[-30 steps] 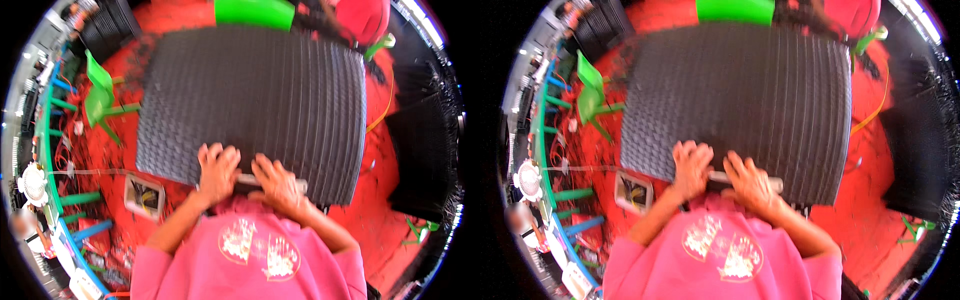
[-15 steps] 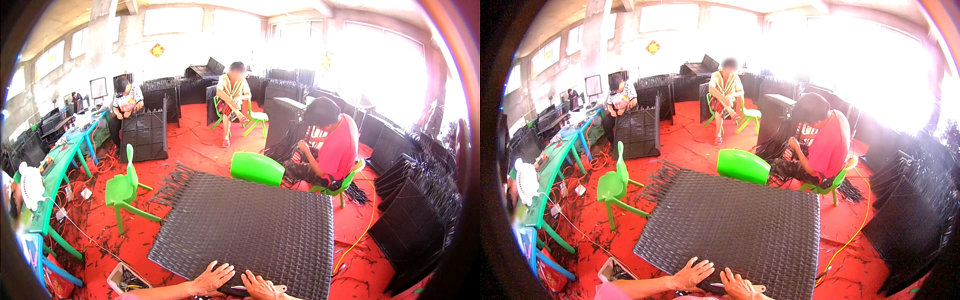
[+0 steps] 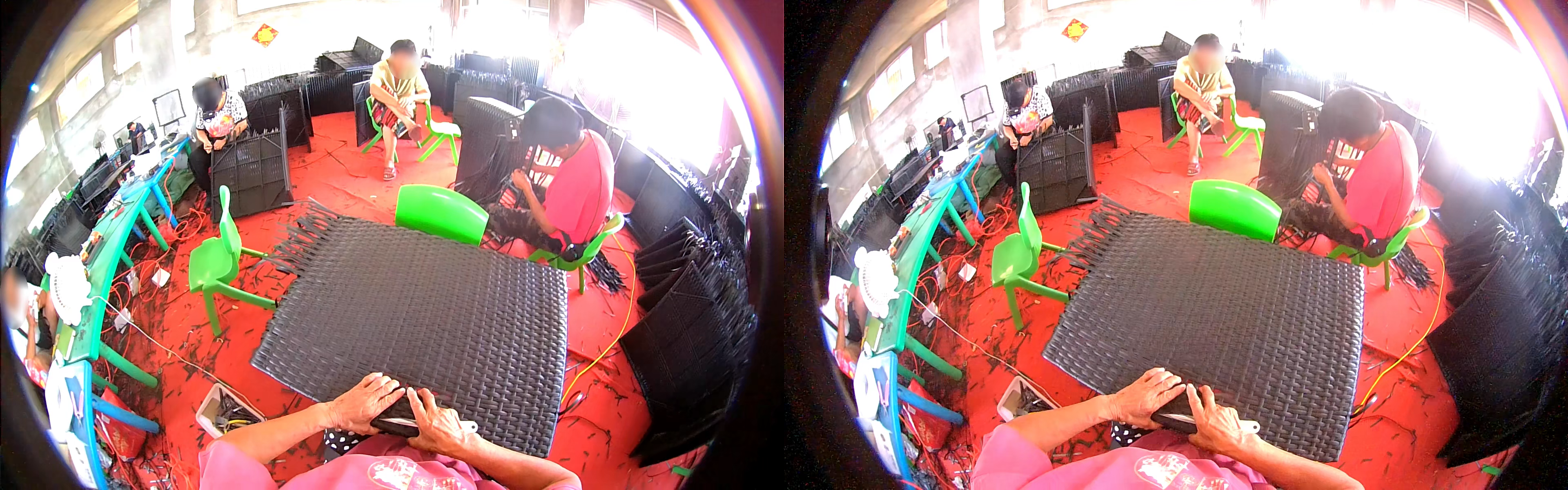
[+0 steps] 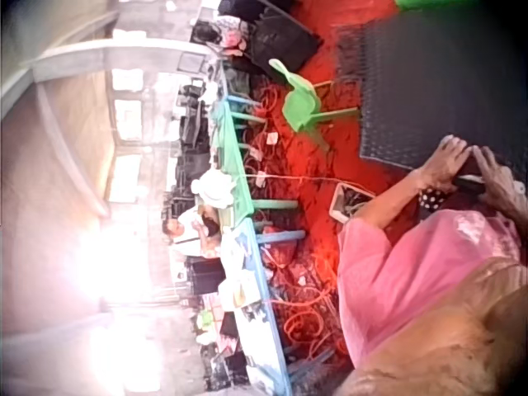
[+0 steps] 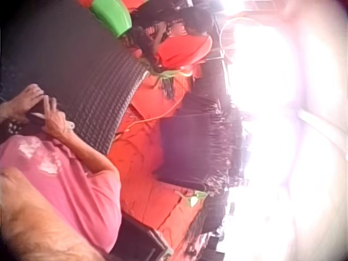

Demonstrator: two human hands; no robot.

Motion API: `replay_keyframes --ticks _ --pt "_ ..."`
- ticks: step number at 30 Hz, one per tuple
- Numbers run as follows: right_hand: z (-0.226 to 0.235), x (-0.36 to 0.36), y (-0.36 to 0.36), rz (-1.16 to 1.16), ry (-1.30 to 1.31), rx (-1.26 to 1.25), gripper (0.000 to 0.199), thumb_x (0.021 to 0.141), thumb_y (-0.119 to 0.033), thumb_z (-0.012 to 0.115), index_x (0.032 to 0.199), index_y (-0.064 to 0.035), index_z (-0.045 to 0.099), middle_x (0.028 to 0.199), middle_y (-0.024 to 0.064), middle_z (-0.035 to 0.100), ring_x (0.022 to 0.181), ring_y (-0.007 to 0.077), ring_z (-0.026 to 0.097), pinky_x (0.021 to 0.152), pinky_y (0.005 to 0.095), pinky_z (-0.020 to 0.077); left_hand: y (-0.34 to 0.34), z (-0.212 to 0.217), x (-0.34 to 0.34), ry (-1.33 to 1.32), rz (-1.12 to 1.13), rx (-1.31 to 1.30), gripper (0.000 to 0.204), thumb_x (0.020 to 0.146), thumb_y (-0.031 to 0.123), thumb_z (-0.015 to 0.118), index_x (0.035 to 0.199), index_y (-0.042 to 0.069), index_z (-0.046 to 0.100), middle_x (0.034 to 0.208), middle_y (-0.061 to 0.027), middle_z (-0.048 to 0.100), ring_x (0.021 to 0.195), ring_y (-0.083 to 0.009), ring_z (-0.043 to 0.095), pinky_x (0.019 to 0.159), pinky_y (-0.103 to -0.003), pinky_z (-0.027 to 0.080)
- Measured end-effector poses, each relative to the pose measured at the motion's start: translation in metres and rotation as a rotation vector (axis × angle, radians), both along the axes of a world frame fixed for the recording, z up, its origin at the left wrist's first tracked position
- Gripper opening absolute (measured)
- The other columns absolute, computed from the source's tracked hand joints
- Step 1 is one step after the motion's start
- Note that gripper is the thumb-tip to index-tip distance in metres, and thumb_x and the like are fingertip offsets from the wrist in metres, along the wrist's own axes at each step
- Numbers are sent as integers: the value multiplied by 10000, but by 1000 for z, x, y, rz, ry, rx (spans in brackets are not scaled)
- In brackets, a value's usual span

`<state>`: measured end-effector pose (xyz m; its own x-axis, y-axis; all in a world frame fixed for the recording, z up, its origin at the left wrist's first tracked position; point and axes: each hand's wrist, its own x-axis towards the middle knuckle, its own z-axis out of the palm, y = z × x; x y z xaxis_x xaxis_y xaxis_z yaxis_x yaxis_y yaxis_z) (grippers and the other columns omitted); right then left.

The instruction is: The person uses a metal tool to trim and smooth the edges of a black woven chair seat. They repeatedly insert the tool into the weave to cut or tuck loose strands, working along the perimeter of the seat. The person occasionally pauses to inspect the surface and adjust their grip on the tool.

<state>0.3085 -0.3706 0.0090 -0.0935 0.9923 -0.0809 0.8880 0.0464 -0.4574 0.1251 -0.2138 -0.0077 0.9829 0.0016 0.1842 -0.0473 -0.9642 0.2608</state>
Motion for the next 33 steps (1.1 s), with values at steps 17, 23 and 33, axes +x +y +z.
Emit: replay_keyframes --ticks 17,23,33 --pt "-12 18 -69 -164 -9 102 823 721 -262 795 1363 95 424 1487 310 336 1005 337 630 789 413 573 -15 -4 25 72 90 77 1181 484 455 876 1449 -5 374 1348 -173 399 1266 -359 375 1097 -546 254" --pt "-10 21 -50 -145 -87 38 957 690 -308 834 1425 82 360 1510 325 299 876 302 668 706 405 580 -24 -10 36 44 87 28 1275 408 527 892 1456 10 382 1357 -147 384 1265 -341 356 1107 -539 225" --pt "-19 26 -46 -133 -51 -15 946 710 -274 821 1446 68 335 1504 340 299 830 310 681 658 411 584 -28 -13 42 57 103 -5 1171 455 473 885 1408 -25 419 1339 -148 381 1234 -332 356 1075 -537 239"
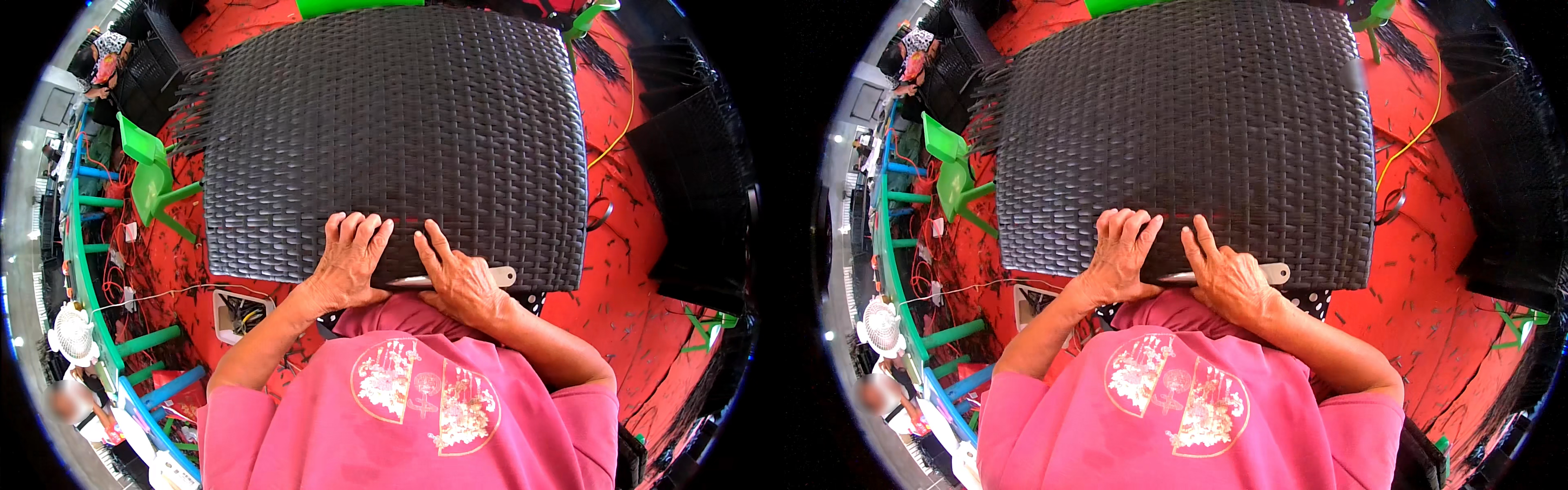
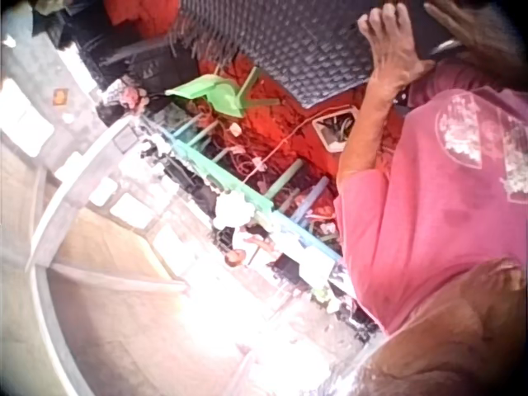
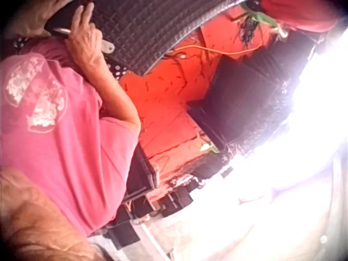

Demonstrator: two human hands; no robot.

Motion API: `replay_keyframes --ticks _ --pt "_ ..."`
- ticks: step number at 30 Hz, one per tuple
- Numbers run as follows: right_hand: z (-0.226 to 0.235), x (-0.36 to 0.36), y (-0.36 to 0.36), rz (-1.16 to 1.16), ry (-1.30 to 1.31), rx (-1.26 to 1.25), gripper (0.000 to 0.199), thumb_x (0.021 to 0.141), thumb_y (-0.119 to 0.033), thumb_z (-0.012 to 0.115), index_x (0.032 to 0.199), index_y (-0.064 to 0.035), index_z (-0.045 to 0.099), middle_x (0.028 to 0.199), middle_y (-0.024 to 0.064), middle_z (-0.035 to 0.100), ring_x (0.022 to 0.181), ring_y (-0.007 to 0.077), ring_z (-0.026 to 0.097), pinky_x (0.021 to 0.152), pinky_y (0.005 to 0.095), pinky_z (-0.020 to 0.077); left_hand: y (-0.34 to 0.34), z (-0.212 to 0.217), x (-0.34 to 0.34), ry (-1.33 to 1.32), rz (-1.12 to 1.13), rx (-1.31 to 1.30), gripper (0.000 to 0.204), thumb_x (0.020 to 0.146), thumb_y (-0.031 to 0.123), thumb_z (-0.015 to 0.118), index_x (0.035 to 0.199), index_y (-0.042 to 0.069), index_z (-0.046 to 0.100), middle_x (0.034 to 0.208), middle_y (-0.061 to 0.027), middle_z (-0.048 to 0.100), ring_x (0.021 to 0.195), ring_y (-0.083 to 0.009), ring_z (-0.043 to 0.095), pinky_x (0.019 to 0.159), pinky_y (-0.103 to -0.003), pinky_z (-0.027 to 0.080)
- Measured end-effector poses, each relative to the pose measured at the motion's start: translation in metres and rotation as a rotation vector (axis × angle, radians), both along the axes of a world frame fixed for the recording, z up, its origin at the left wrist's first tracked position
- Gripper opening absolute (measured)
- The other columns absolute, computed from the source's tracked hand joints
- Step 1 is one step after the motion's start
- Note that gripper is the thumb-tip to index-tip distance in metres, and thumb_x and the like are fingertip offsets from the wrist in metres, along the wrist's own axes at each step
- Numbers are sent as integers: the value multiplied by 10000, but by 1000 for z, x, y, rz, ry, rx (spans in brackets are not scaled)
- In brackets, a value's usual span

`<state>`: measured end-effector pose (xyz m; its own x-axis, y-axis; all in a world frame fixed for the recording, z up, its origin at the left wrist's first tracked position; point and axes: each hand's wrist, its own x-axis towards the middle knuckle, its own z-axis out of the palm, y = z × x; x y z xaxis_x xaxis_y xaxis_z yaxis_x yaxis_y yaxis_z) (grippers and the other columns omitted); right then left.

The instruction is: The person uses a metal tool to trim and smooth the edges of a black woven chair seat. They repeatedly insert the tool into the weave to cut or tuck loose strands, working along the perimeter of the seat. The person occasionally pauses to inspect the surface and adjust their grip on the tool.

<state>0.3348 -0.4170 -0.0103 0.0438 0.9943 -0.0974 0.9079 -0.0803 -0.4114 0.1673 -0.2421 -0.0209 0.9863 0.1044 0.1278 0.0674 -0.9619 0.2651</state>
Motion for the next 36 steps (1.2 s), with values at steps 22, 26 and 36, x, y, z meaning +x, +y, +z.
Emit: replay_keyframes --ticks 22,26,36 --pt "16 8 -23 -3 -96 -57 929 731 -279 813 1432 65 309 1491 382 283 861 426 700 712 508 583 -28 -15 4 -74 -78 304 904 673 295 729 1454 4 380 1403 -251 421 1289 -364 417 1041 -560 306" --pt "16 4 -16 77 -104 -24 910 752 -311 784 1450 35 315 1483 391 282 820 427 703 670 505 584 -29 0 -14 -109 -54 180 824 692 247 674 1431 -8 413 1380 -270 448 1290 -382 427 1052 -567 309" --pt "4 8 -12 18 49 -23 913 742 -291 784 1466 7 315 1479 392 282 787 428 702 653 498 584 -25 -18 -2 -102 -26 104 844 674 372 738 1383 9 459 1351 -208 440 1280 -378 413 1064 -631 258"
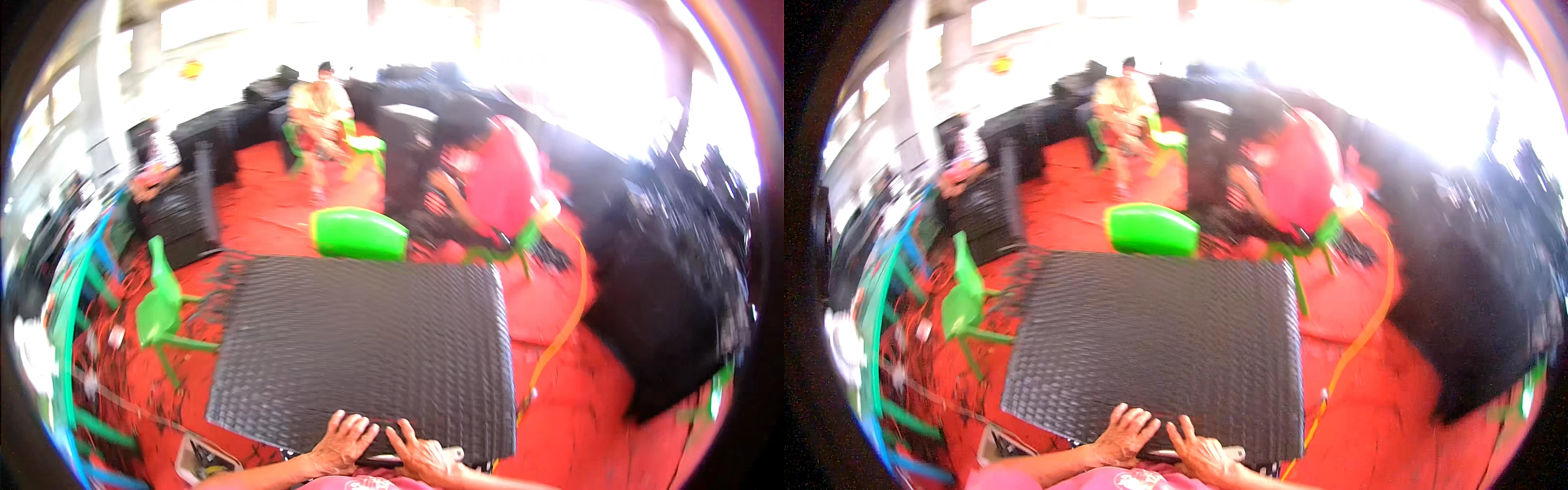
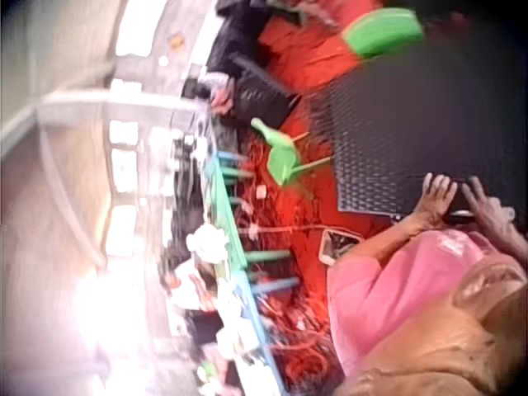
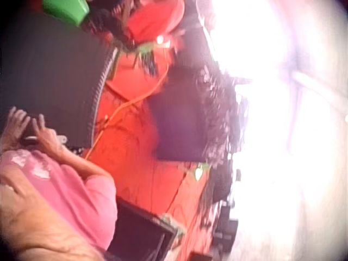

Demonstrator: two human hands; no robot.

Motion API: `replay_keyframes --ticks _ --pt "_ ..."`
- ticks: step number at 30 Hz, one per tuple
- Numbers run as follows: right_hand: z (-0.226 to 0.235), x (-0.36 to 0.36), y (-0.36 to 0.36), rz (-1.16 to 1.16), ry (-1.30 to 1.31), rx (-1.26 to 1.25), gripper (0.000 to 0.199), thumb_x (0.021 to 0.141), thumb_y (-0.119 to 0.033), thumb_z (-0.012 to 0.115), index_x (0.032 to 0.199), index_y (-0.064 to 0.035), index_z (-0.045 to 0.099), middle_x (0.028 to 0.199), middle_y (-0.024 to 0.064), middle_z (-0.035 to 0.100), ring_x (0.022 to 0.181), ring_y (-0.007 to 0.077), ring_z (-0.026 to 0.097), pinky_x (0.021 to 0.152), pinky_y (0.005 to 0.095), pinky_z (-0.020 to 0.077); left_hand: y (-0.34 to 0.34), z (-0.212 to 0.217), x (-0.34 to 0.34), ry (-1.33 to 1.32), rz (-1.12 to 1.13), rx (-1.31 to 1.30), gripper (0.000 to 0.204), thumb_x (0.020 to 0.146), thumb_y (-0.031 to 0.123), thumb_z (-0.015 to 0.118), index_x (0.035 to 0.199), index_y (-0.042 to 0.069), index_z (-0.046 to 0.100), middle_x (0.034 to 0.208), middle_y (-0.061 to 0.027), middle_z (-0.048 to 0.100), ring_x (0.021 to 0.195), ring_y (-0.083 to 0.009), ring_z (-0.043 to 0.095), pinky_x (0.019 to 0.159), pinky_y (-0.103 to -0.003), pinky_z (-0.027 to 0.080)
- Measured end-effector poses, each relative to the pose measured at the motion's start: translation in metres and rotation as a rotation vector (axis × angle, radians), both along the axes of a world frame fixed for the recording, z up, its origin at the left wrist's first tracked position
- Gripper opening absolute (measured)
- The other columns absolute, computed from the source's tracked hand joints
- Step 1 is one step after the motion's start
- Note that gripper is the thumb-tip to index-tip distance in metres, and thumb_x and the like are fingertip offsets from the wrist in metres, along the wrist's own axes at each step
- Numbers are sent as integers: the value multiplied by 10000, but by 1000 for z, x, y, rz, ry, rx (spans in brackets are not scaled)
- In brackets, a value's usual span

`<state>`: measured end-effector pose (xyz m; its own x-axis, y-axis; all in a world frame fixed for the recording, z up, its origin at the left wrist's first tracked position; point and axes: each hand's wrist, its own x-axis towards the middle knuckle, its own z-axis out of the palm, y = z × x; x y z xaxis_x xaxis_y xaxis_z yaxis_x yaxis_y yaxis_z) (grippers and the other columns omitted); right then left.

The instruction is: The person uses a metal tool to trim and smooth the edges of a black woven chair seat. They repeatedly insert the tool into the weave to cut or tuck loose strands, working along the perimeter of the seat. The person occasionally pauses to inspect the surface and adjust their grip on the tool.

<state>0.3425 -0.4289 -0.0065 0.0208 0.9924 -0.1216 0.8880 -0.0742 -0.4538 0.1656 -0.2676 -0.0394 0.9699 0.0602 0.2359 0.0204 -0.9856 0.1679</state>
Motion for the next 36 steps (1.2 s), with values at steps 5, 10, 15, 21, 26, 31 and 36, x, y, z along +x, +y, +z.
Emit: replay_keyframes --ticks 5,10,15,21,26,31,36 --pt "-17 5 -2 -65 -29 28 876 750 -262 755 1462 25 334 1438 390 338 680 351 713 531 419 581 3 -5 14 11 -6 64 759 708 333 670 1365 -1 490 1287 -174 466 1219 -337 426 1034 -613 261" --pt "-10 0 -3 -113 -32 58 736 779 -167 640 1434 53 386 1438 391 367 696 291 702 537 391 578 4 1 15 102 20 97 843 640 295 739 1387 10 473 1336 -204 455 1255 -382 414 1087 -610 248" --pt "-18 0 -7 -96 18 125 619 799 -83 598 1366 102 434 1468 381 323 769 272 669 616 392 595 7 -1 17 83 37 13 903 576 177 739 1419 27 453 1362 -184 422 1286 -347 386 1106 -597 210" --pt "-3 5 -21 -171 4 99 710 784 -121 652 1410 92 393 1530 316 277 851 289 656 679 400 586 3 4 16 91 48 -9 953 567 177 756 1448 41 419 1431 -153 388 1333 -345 339 1113 -606 184" --pt "0 11 -22 -168 6 -9 955 710 -206 829 1476 33 310 1573 270 222 924 331 678 734 415 575 -2 7 21 60 -37 -35 912 637 244 754 1455 42 408 1545 -142 336 1413 -353 286 1135 -626 106" --pt "-4 12 -18 -184 -4 33 896 719 -118 766 1480 22 314 1558 296 243 799 335 701 668 434 583 -7 2 31 45 -66 -35 1077 575 306 847 1485 43 334 1549 -179 342 1430 -341 314 1137 -625 102" --pt "-6 12 -16 -184 -13 9 845 730 -109 715 1470 26 332 1548 308 258 764 326 702 648 430 586 -7 1 31 70 -81 0 1067 558 302 850 1466 35 357 1531 -184 368 1404 -334 347 1143 -604 128"
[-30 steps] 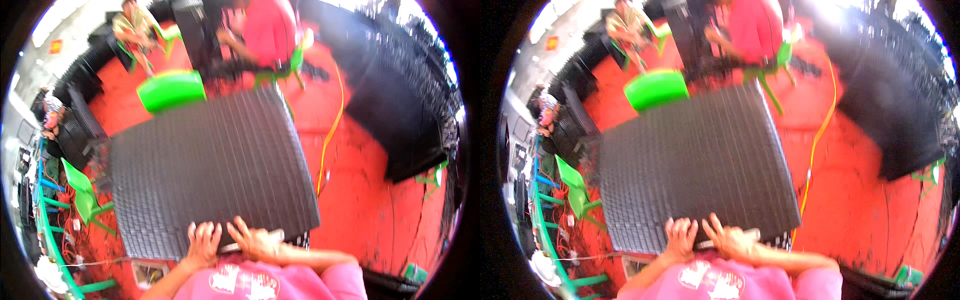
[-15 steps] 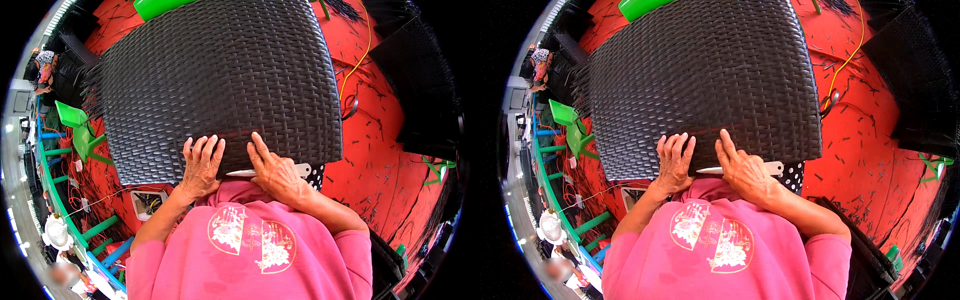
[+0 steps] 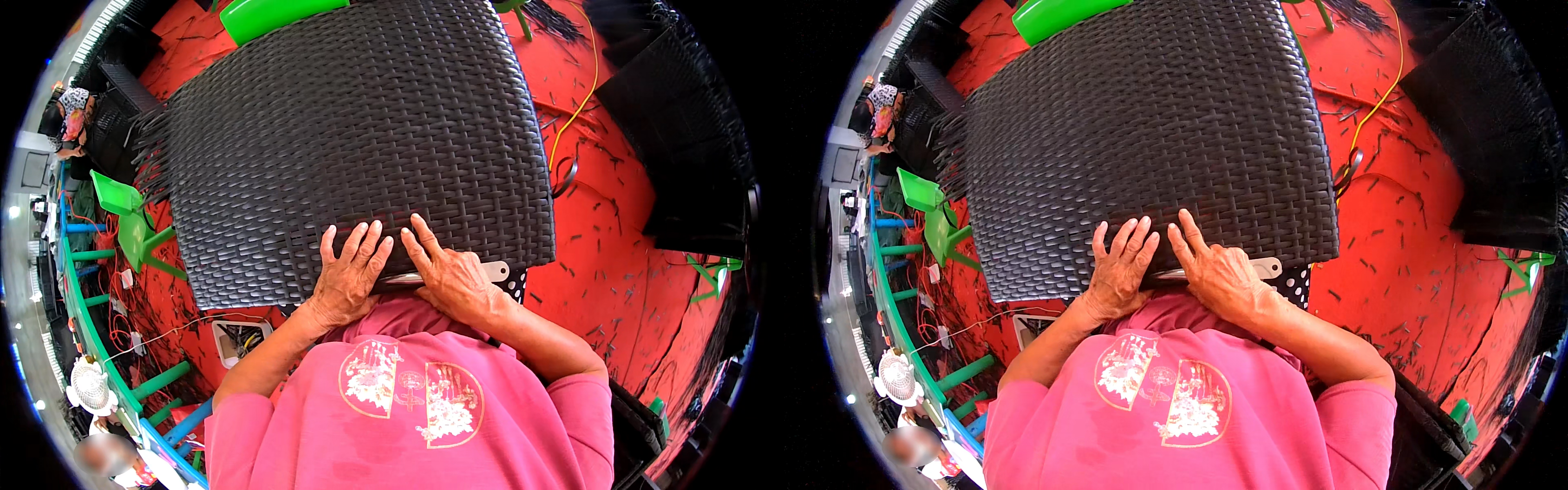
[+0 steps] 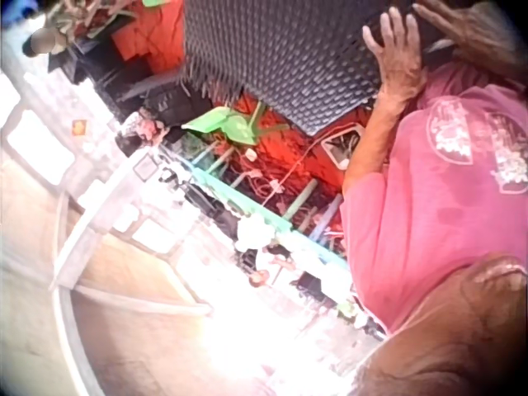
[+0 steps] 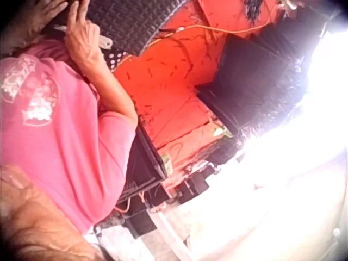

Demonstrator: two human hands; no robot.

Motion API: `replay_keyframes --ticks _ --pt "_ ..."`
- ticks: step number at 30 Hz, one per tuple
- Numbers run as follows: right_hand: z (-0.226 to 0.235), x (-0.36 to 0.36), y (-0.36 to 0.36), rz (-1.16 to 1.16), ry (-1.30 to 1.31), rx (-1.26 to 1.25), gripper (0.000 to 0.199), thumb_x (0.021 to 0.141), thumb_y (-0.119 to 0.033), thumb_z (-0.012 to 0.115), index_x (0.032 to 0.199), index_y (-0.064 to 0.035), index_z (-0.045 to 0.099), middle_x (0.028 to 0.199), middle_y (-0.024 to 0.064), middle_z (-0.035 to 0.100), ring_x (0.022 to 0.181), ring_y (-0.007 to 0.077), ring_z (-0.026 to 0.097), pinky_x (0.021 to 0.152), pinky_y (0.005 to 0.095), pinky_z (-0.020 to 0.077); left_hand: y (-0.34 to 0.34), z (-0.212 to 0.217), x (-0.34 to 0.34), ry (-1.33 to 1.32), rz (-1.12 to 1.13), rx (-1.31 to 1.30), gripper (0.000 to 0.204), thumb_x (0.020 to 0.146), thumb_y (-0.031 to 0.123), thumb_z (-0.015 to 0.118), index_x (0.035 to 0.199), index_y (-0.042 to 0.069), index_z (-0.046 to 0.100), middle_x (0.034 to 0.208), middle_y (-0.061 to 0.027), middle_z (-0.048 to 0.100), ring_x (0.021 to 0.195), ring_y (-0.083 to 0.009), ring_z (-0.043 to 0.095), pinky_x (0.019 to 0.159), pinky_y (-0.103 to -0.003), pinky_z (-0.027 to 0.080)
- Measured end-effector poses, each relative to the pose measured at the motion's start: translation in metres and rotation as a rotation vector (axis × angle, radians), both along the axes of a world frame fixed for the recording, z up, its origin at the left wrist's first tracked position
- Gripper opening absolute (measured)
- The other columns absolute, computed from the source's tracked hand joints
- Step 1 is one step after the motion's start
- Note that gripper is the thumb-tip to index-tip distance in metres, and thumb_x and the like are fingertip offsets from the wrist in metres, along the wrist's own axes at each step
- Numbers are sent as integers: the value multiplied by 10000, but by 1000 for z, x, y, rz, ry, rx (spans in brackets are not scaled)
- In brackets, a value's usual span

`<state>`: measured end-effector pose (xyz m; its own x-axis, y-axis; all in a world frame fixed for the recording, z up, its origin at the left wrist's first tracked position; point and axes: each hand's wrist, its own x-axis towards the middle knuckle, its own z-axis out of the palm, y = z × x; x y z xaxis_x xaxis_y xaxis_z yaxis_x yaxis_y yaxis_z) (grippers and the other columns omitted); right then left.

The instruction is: The person uses a metal tool to trim and smooth the edges of a black woven chair seat. They repeatedly insert the tool into the weave to cut or tuck loose strands, working along the perimeter of the seat. The person occasionally pauses to inspect the surface and adjust their grip on the tool.

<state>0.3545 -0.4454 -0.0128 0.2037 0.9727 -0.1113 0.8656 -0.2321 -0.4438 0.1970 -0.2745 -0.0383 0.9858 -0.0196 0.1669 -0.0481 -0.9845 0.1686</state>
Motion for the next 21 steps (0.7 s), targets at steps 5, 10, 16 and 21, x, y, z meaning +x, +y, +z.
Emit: replay_keyframes --ticks 5,10,16,21 --pt "-3 0 -1 -7 9 13 820 729 -112 693 1459 34 351 1531 307 297 727 301 695 629 413 587 0 0 0 4 -18 -46 1078 529 274 864 1454 25 370 1526 -186 375 1373 -330 380 1142 -577 172" --pt "-3 1 0 -15 27 -42 871 719 -165 738 1463 36 332 1528 305 299 756 312 698 643 411 585 2 -4 -3 27 -35 -46 972 608 290 814 1442 7 402 1515 -190 384 1340 -301 402 1135 -518 242" --pt "5 4 5 2 54 -129 961 709 -235 806 1485 7 295 1528 304 283 813 356 703 675 430 582 2 4 5 60 -31 -43 1014 580 294 825 1453 10 395 1481 -199 395 1282 -308 425 1082 -488 296" --pt "3 6 5 8 64 -31 889 726 -114 734 1486 10 291 1501 355 296 735 380 701 630 432 581 0 14 15 120 -23 9 1042 552 271 835 1465 30 394 1458 -209 399 1226 -318 442 1031 -476 320"
